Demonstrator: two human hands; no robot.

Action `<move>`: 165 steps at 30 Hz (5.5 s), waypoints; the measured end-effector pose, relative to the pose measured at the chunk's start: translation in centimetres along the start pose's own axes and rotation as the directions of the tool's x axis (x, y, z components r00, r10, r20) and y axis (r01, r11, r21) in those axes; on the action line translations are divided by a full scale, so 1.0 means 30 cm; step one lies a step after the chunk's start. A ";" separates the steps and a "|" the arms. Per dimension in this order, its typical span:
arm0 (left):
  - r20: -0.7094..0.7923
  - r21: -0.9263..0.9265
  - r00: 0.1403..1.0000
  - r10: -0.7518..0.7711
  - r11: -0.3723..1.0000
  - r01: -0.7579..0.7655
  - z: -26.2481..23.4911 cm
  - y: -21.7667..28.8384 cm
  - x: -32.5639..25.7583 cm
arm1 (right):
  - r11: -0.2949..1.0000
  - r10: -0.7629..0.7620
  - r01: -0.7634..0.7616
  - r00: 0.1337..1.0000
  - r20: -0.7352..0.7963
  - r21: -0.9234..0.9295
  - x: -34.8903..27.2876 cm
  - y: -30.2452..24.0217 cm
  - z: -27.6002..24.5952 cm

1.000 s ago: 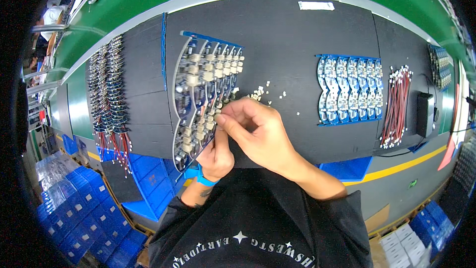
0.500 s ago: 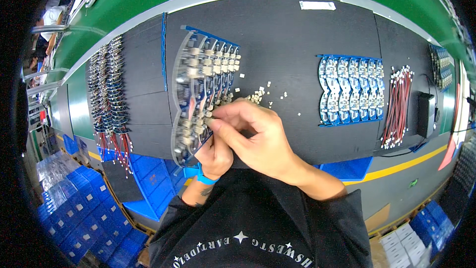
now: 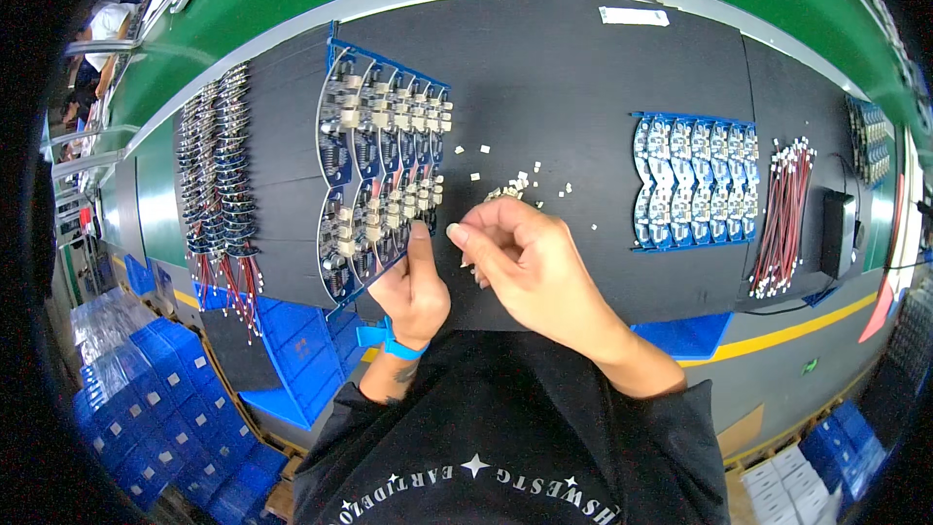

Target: The recorder is inserting LED components into circular circuit board panels and organizing wiring harnesses at a factory workstation.

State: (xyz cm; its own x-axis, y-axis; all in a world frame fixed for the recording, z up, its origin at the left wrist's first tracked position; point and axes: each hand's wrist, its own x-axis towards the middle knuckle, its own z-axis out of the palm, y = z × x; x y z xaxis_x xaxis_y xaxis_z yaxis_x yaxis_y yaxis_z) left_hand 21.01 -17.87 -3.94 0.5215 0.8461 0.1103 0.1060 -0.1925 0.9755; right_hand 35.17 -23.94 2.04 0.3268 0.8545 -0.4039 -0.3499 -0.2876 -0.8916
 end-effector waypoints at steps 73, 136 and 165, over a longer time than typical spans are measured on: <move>-0.411 -0.341 0.905 -0.110 0.939 -0.041 -0.023 0.122 -0.026 | 0.974 -0.228 0.221 0.949 -0.219 -0.058 0.077 0.036 -0.024; -0.334 0.156 0.898 0.285 0.957 -0.245 -0.023 0.063 0.006 | 0.991 -0.134 0.132 0.985 -0.112 -0.026 0.058 0.033 -0.008; -0.371 0.203 0.884 0.283 0.954 -0.220 -0.014 0.062 0.024 | 0.978 -0.125 0.134 0.990 -0.063 0.161 0.019 -0.032 -0.006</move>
State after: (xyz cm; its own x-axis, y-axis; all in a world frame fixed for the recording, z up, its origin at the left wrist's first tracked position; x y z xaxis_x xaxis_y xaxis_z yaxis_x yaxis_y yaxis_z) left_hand 21.22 -17.41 -1.98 0.1773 0.8782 0.4443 0.1585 -0.4710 0.8678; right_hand 35.85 -23.28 2.61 0.4225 0.8550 -0.3008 -0.4400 -0.0967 -0.8928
